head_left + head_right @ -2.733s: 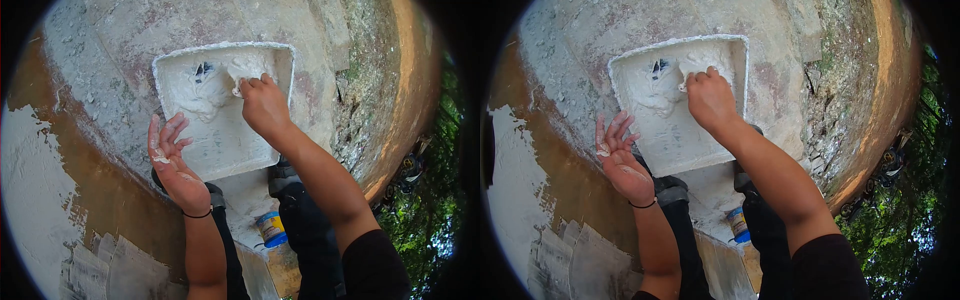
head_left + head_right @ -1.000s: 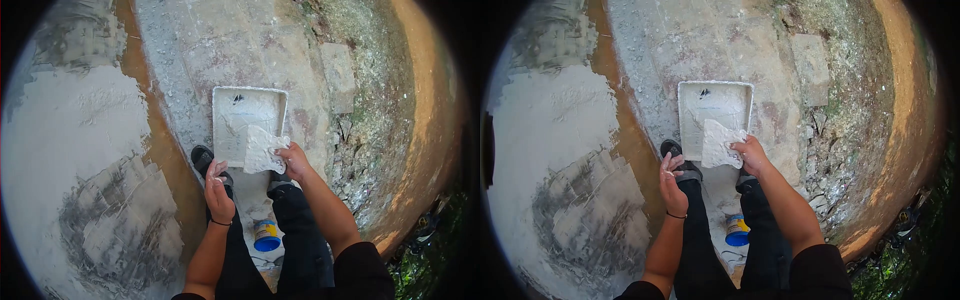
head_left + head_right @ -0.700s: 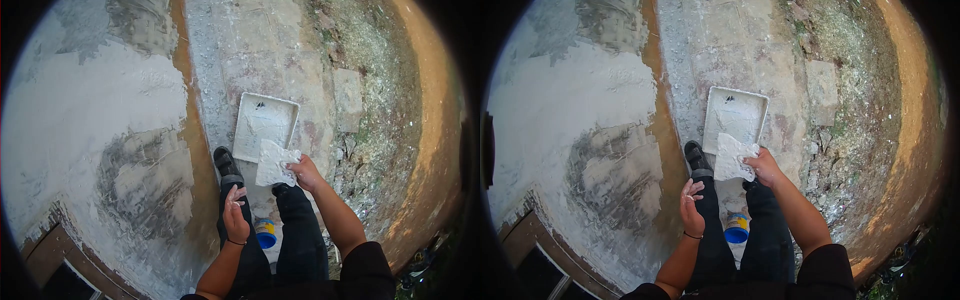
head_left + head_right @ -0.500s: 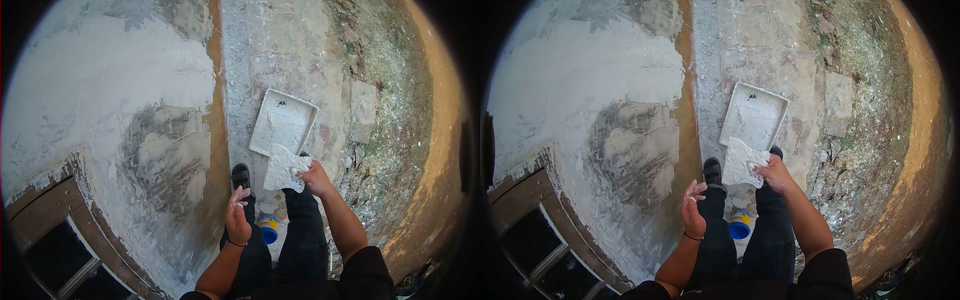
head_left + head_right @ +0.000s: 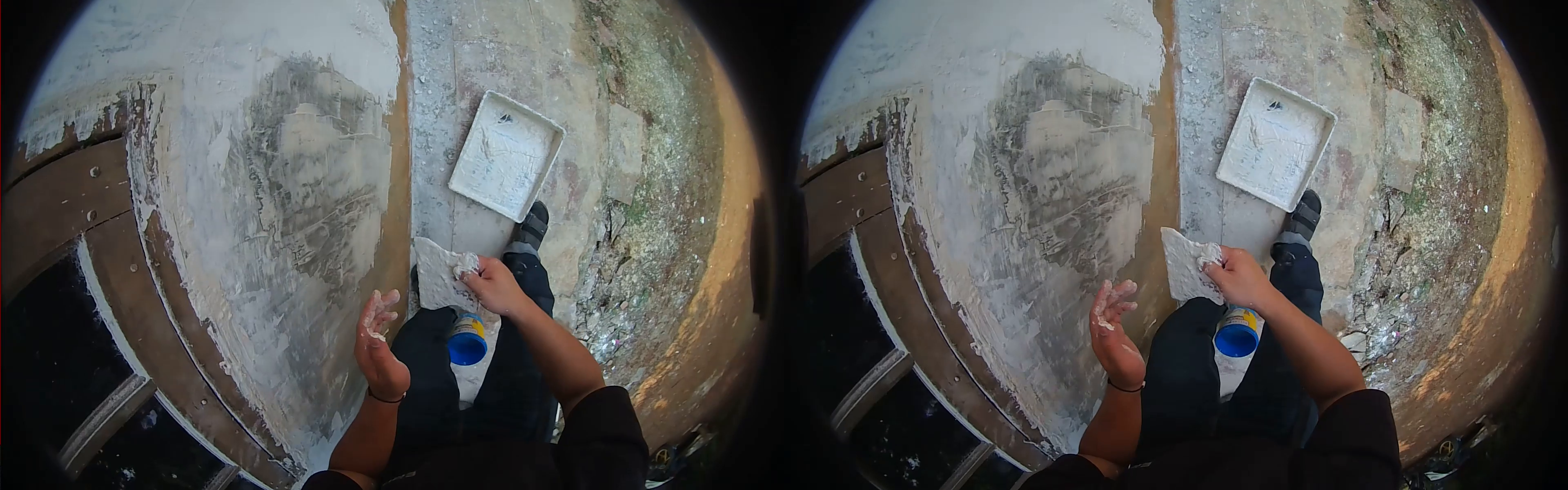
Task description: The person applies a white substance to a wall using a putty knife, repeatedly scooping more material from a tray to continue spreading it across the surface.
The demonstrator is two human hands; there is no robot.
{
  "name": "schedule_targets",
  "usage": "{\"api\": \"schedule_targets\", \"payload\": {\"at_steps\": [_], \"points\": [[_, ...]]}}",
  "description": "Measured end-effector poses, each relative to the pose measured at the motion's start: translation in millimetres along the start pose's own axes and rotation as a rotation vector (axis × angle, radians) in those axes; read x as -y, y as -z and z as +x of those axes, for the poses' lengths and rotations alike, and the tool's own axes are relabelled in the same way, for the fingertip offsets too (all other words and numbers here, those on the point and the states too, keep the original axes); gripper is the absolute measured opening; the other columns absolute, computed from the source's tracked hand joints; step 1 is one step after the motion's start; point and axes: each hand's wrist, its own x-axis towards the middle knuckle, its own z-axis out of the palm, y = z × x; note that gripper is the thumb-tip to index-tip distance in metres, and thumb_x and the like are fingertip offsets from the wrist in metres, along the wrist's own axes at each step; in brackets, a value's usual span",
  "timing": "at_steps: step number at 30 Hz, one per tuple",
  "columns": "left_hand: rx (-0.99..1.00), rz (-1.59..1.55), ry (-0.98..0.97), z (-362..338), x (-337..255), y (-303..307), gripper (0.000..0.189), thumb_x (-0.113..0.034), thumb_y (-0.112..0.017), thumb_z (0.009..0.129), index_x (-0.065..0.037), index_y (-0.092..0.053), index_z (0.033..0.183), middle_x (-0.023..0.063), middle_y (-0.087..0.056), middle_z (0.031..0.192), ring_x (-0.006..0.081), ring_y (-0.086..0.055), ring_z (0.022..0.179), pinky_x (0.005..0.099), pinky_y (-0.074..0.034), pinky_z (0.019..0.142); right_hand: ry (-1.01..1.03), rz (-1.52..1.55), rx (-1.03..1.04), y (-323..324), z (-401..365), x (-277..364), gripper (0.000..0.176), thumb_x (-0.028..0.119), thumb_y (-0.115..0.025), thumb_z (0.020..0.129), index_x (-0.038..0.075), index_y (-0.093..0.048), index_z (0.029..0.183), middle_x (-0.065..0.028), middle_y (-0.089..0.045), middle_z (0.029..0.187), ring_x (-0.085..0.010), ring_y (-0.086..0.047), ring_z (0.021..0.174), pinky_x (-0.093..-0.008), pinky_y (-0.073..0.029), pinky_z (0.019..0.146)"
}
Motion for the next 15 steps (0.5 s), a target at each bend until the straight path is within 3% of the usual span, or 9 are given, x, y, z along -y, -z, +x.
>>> {"api": "schedule_targets", "payload": {"at_steps": [2,5,7,9,14,15], "points": [[-0.026,0.004,0.006,-17,12,26,0.057,-0.040,-0.028,0.090,0.005,-0.037,0.124,0.0201,-0.053,0.110,0.0247,-0.053,0.100,0.0319,-0.040,0.080,-0.028,-0.034,0.006,-44,2,-27,0.014,0.012,-0.053,0.082,0.000,-0.058,0.088,-0.0032,-0.058,0.067,-0.0097,-0.051,0.060,-0.0263,-0.043,0.058],[-0.040,0.018,0.062,-42,27,58,0.056,-0.037,-0.027,0.090,0.005,-0.037,0.124,0.0209,-0.053,0.111,0.0255,-0.053,0.100,0.0322,-0.041,0.080,-0.103,-0.031,0.077,-110,2,-53,0.027,0.001,-0.054,0.076,0.000,-0.057,0.103,-0.0016,-0.061,0.085,-0.0080,-0.053,0.079,-0.0258,-0.044,0.074],[-0.026,0.005,0.084,-57,39,73,0.056,-0.037,-0.027,0.089,0.005,-0.036,0.124,0.0211,-0.053,0.111,0.0257,-0.053,0.101,0.0324,-0.041,0.080,-0.082,0.039,0.073,-134,9,-68,0.025,0.002,-0.055,0.076,-0.001,-0.057,0.100,-0.0045,-0.062,0.084,-0.0099,-0.055,0.077,-0.0268,-0.045,0.072],[-0.035,-0.003,0.116,-72,46,79,0.056,-0.036,-0.026,0.089,0.005,-0.036,0.125,0.0213,-0.052,0.112,0.0258,-0.052,0.102,0.0325,-0.041,0.080,-0.070,0.186,0.086,-145,11,-73,0.025,0.000,-0.056,0.073,-0.002,-0.058,0.098,-0.0064,-0.063,0.085,-0.0109,-0.056,0.078,-0.0271,-0.045,0.074],[-0.084,0.030,0.173,-104,55,65,0.057,-0.037,-0.027,0.088,0.005,-0.034,0.126,0.0213,-0.052,0.112,0.0257,-0.052,0.102,0.0329,-0.041,0.081,-0.047,0.174,0.121,-132,20,-102,0.029,-0.001,-0.055,0.073,-0.002,-0.056,0.101,-0.0065,-0.063,0.089,-0.0115,-0.056,0.080,-0.0274,-0.044,0.077],[-0.091,0.032,0.176,-109,55,59,0.057,-0.037,-0.027,0.088,0.005,-0.034,0.126,0.0213,-0.052,0.112,0.0257,-0.052,0.102,0.0329,-0.041,0.081,-0.043,0.161,0.147,-127,20,-99,0.032,-0.003,-0.054,0.073,-0.002,-0.055,0.104,-0.0055,-0.062,0.093,-0.0118,-0.055,0.086,-0.0268,-0.043,0.081]]}}
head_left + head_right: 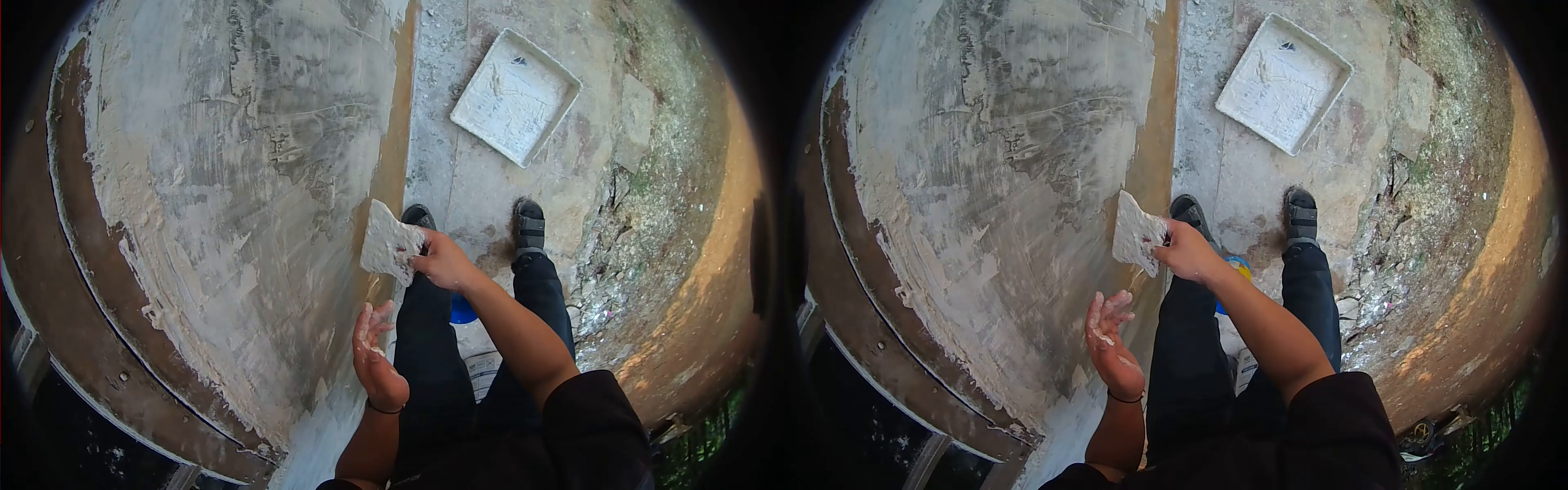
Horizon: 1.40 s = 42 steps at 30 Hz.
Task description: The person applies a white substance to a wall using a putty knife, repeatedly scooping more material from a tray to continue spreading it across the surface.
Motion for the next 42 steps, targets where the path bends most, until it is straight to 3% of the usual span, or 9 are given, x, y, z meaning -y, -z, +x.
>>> {"api": "schedule_targets", "payload": {"at_steps": [6,8,12,15,17,18,24,27,42], "points": [[-0.110,-0.064,-0.003,-15,-10,-26,0.056,-0.036,-0.029,0.088,0.005,-0.034,0.126,0.0212,-0.052,0.111,0.0260,-0.053,0.102,0.0325,-0.041,0.081,-0.076,-0.271,0.028,12,-16,25,0.031,-0.002,-0.051,0.075,-0.001,-0.054,0.105,-0.0077,-0.062,0.095,-0.0127,-0.055,0.088,-0.0263,-0.042,0.082],[-0.095,-0.067,-0.031,-16,-10,-25,0.056,-0.035,-0.029,0.088,0.005,-0.034,0.126,0.0211,-0.053,0.111,0.0262,-0.053,0.102,0.0326,-0.042,0.080,-0.001,-0.230,-0.020,9,-20,18,0.028,0.004,-0.051,0.076,-0.003,-0.053,0.103,-0.0171,-0.062,0.090,-0.0223,-0.059,0.086,-0.0314,-0.044,0.079],[0.012,-0.026,-0.001,-18,9,-14,0.056,-0.035,-0.029,0.088,0.005,-0.034,0.126,0.0209,-0.052,0.111,0.0261,-0.052,0.102,0.0332,-0.042,0.081,0.107,-0.245,-0.030,6,-12,-6,0.027,0.005,-0.052,0.076,-0.003,-0.052,0.102,-0.0165,-0.062,0.089,-0.0222,-0.060,0.086,-0.0318,-0.044,0.079],[0.021,0.005,0.043,-25,21,3,0.055,-0.034,-0.030,0.087,0.005,-0.034,0.127,0.0208,-0.052,0.113,0.0256,-0.051,0.104,0.0334,-0.041,0.081,0.116,-0.248,-0.048,-7,-11,-19,0.025,0.006,-0.055,0.077,0.000,-0.053,0.101,-0.0093,-0.062,0.084,-0.0173,-0.058,0.080,-0.0308,-0.045,0.074],[0.034,0.018,0.055,-27,26,15,0.055,-0.034,-0.030,0.087,0.005,-0.033,0.127,0.0207,-0.051,0.113,0.0255,-0.051,0.104,0.0335,-0.041,0.082,0.019,-0.389,-0.133,-16,-6,-22,0.023,0.009,-0.055,0.078,0.000,-0.053,0.099,-0.0126,-0.062,0.085,-0.0198,-0.059,0.080,-0.0316,-0.044,0.074],[0.051,0.021,0.073,-28,27,20,0.056,-0.034,-0.031,0.087,0.005,-0.033,0.127,0.0207,-0.051,0.113,0.0254,-0.051,0.105,0.0336,-0.041,0.082,0.066,-0.423,-0.205,-24,-4,-24,0.022,0.010,-0.055,0.077,-0.001,-0.054,0.096,-0.0185,-0.061,0.081,-0.0281,-0.060,0.079,-0.0347,-0.045,0.072],[0.007,-0.002,0.069,-31,24,32,0.056,-0.034,-0.033,0.086,0.004,-0.033,0.127,0.0213,-0.051,0.113,0.0263,-0.051,0.104,0.0341,-0.040,0.082,0.007,-0.489,-0.396,-65,1,-16,0.021,0.011,-0.057,0.072,-0.005,-0.055,0.086,-0.0254,-0.058,0.075,-0.0416,-0.057,0.076,-0.0428,-0.046,0.069],[-0.028,-0.048,0.045,-31,18,34,0.055,-0.033,-0.034,0.086,0.004,-0.034,0.126,0.0218,-0.051,0.113,0.0274,-0.051,0.104,0.0344,-0.041,0.081,0.052,-0.458,-0.517,-92,7,-9,0.021,0.012,-0.059,0.071,-0.006,-0.053,0.081,-0.0260,-0.058,0.072,-0.0420,-0.057,0.074,-0.0443,-0.045,0.067],[0.005,-0.061,-0.081,-28,10,38,0.053,-0.027,-0.033,0.085,0.007,-0.032,0.125,0.0243,-0.052,0.110,0.0309,-0.053,0.099,0.0349,-0.042,0.078,0.359,-0.428,-0.527,-147,1,-1,0.020,0.011,-0.062,0.067,-0.002,-0.051,0.078,-0.0195,-0.054,0.072,-0.0380,-0.053,0.073,-0.0439,-0.042,0.064]]}}
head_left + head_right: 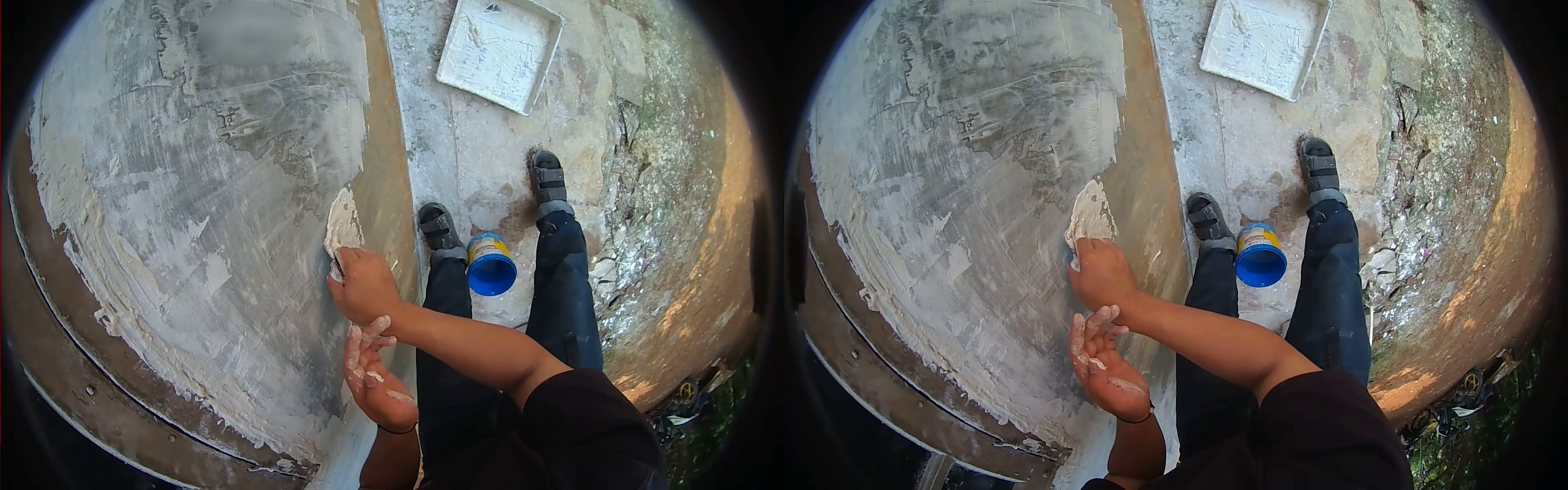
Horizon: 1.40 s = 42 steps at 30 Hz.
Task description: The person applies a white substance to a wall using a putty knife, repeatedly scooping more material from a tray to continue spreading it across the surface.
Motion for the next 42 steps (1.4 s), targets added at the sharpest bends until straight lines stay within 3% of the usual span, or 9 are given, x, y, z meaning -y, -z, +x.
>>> {"api": "schedule_targets", "payload": {"at_steps": [7,13,14,18,25,31,37,40,42], "points": [[-0.073,-0.013,-0.118,1,-16,-1,0.054,-0.027,-0.032,0.085,0.009,-0.030,0.125,0.0233,-0.053,0.106,0.0316,-0.055,0.095,0.0355,-0.044,0.075,0.080,0.201,0.107,65,-21,-2,0.016,0.010,-0.059,0.068,-0.001,-0.053,0.079,-0.0165,-0.052,0.070,-0.0354,-0.051,0.067,-0.0382,-0.043,0.061],[-0.079,0.095,-0.092,2,-9,-3,0.054,-0.028,-0.031,0.086,0.009,-0.029,0.126,0.0228,-0.054,0.105,0.0322,-0.056,0.094,0.0346,-0.045,0.074,-0.289,0.864,0.321,50,-9,-72,0.026,0.001,-0.047,0.078,-0.001,-0.055,0.103,-0.0087,-0.062,0.093,-0.0116,-0.056,0.085,-0.0265,-0.044,0.075],[-0.071,0.106,-0.088,3,-5,-4,0.054,-0.028,-0.031,0.086,0.009,-0.029,0.126,0.0227,-0.054,0.104,0.0323,-0.056,0.094,0.0345,-0.045,0.073,-0.282,0.933,0.351,47,-6,-83,0.025,0.001,-0.048,0.081,0.000,-0.054,0.106,-0.0041,-0.061,0.096,-0.0093,-0.054,0.086,-0.0256,-0.044,0.077],[-0.072,0.123,-0.071,8,9,-11,0.054,-0.028,-0.030,0.086,0.009,-0.028,0.126,0.0225,-0.054,0.104,0.0324,-0.056,0.094,0.0338,-0.045,0.072,-0.282,0.979,0.403,34,15,-107,0.022,0.003,-0.053,0.081,-0.001,-0.056,0.103,-0.0037,-0.062,0.094,-0.0099,-0.055,0.084,-0.0257,-0.044,0.075],[-0.047,0.150,-0.068,7,24,-10,0.055,-0.028,-0.030,0.085,0.009,-0.027,0.127,0.0227,-0.054,0.105,0.0325,-0.056,0.093,0.0340,-0.046,0.072,-0.387,0.952,0.432,12,56,-153,0.019,0.004,-0.056,0.082,0.000,-0.057,0.100,-0.0020,-0.061,0.093,-0.0091,-0.056,0.084,-0.0248,-0.043,0.077],[-0.040,0.191,-0.071,12,23,-12,0.055,-0.028,-0.030,0.086,0.009,-0.027,0.127,0.0228,-0.054,0.105,0.0327,-0.057,0.093,0.0342,-0.046,0.071,-0.385,0.640,0.237,12,89,-186,0.018,0.003,-0.058,0.077,0.000,-0.061,0.095,-0.0034,-0.063,0.083,-0.0101,-0.056,0.075,-0.0250,-0.044,0.069],[-0.042,0.184,-0.065,17,21,-19,0.056,-0.030,-0.030,0.087,0.009,-0.027,0.127,0.0228,-0.054,0.105,0.0326,-0.057,0.092,0.0339,-0.047,0.071,-0.389,0.778,0.230,47,83,-211,0.020,0.006,-0.058,0.077,0.001,-0.061,0.097,-0.0027,-0.064,0.084,-0.0081,-0.055,0.072,-0.0262,-0.045,0.069],[-0.030,0.177,-0.052,18,21,-21,0.056,-0.030,-0.029,0.087,0.009,-0.027,0.127,0.0226,-0.054,0.105,0.0325,-0.057,0.092,0.0339,-0.047,0.071,-0.371,0.611,0.126,72,78,-181,0.022,0.004,-0.058,0.078,0.000,-0.059,0.100,-0.0071,-0.064,0.087,-0.0111,-0.057,0.074,-0.0258,-0.045,0.070],[-0.008,0.188,-0.059,18,22,-21,0.056,-0.030,-0.028,0.087,0.009,-0.027,0.127,0.0226,-0.054,0.104,0.0324,-0.057,0.092,0.0337,-0.047,0.071,-0.328,0.067,0.031,71,75,-144,0.022,0.008,-0.060,0.074,0.001,-0.059,0.094,-0.0145,-0.062,0.081,-0.0223,-0.059,0.066,-0.0305,-0.045,0.065]]}}
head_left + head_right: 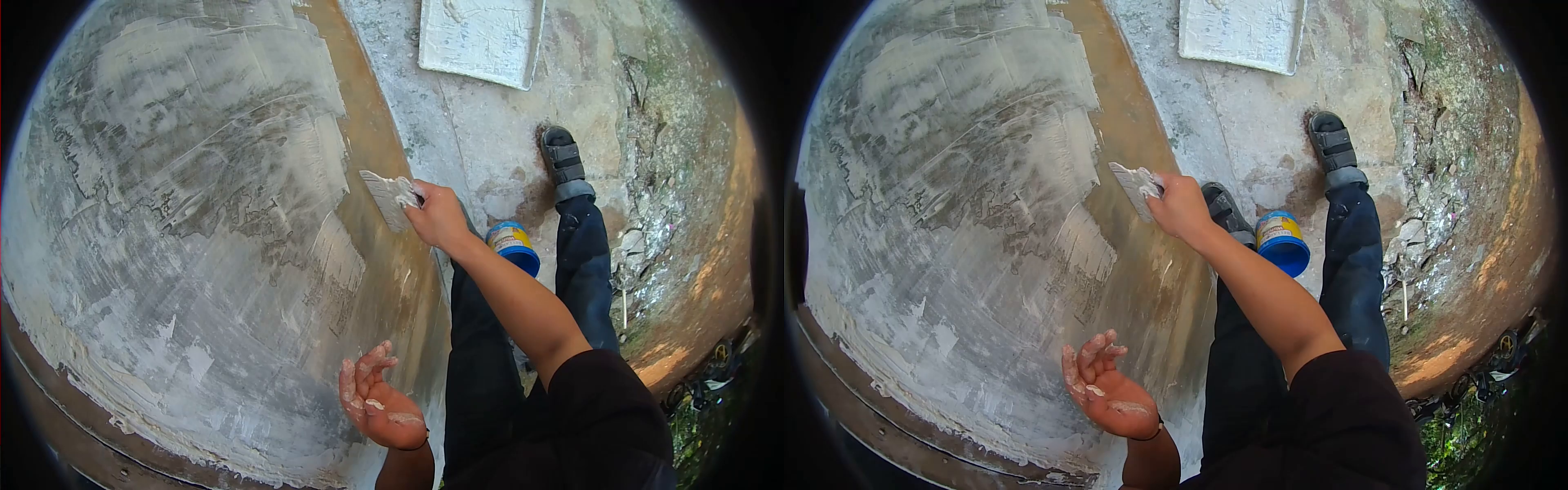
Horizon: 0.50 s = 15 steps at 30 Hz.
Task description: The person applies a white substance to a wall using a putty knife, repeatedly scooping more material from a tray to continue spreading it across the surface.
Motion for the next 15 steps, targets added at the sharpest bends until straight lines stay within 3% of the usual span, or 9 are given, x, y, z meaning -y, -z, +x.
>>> {"api": "schedule_targets", "payload": {"at_steps": [2,4,7,11,14,15], "points": [[-0.004,-0.004,-0.008,0,-2,0,0.055,-0.030,-0.028,0.087,0.009,-0.027,0.126,0.0227,-0.054,0.104,0.0323,-0.057,0.092,0.0335,-0.046,0.071,0.180,0.013,-0.102,-30,-12,12,0.011,0.007,-0.057,0.067,0.000,-0.055,0.075,-0.0207,-0.057,0.075,-0.0384,-0.054,0.072,-0.0415,-0.044,0.065],[-0.007,-0.008,-0.020,2,-5,1,0.055,-0.030,-0.027,0.087,0.009,-0.027,0.126,0.0227,-0.054,0.104,0.0323,-0.057,0.092,0.0334,-0.046,0.071,0.324,0.048,-0.162,-63,-27,27,0.011,0.007,-0.059,0.065,0.001,-0.052,0.072,-0.0174,-0.055,0.071,-0.0366,-0.053,0.072,-0.0431,-0.042,0.065],[-0.010,-0.004,-0.053,4,-9,2,0.055,-0.030,-0.027,0.087,0.009,-0.028,0.126,0.0230,-0.054,0.104,0.0321,-0.057,0.091,0.0335,-0.046,0.071,0.348,0.053,-0.126,-77,-48,51,0.015,0.006,-0.060,0.064,0.001,-0.053,0.076,-0.0168,-0.055,0.072,-0.0358,-0.052,0.074,-0.0419,-0.042,0.066],[-0.015,-0.021,-0.042,2,-10,-2,0.055,-0.029,-0.028,0.086,0.009,-0.028,0.126,0.0232,-0.054,0.103,0.0319,-0.057,0.090,0.0338,-0.046,0.071,0.426,0.180,-0.119,-61,-73,64,0.012,0.006,-0.060,0.064,0.001,-0.051,0.072,-0.0166,-0.050,0.067,-0.0364,-0.050,0.067,-0.0414,-0.041,0.062],[-0.003,-0.012,-0.027,-1,-9,-6,0.055,-0.029,-0.029,0.086,0.009,-0.028,0.126,0.0231,-0.054,0.103,0.0320,-0.057,0.090,0.0340,-0.046,0.071,0.459,0.219,0.011,-29,-88,60,0.015,0.007,-0.061,0.065,0.001,-0.056,0.078,-0.0149,-0.052,0.068,-0.0322,-0.053,0.067,-0.0377,-0.042,0.061],[0.004,-0.002,-0.030,0,-8,-6,0.055,-0.029,-0.029,0.086,0.009,-0.029,0.126,0.0229,-0.054,0.103,0.0321,-0.057,0.090,0.0340,-0.046,0.071,0.361,0.308,0.082,-17,-87,55,0.017,0.005,-0.060,0.068,-0.001,-0.057,0.083,-0.0135,-0.056,0.072,-0.0293,-0.055,0.069,-0.0357,-0.043,0.063]]}}
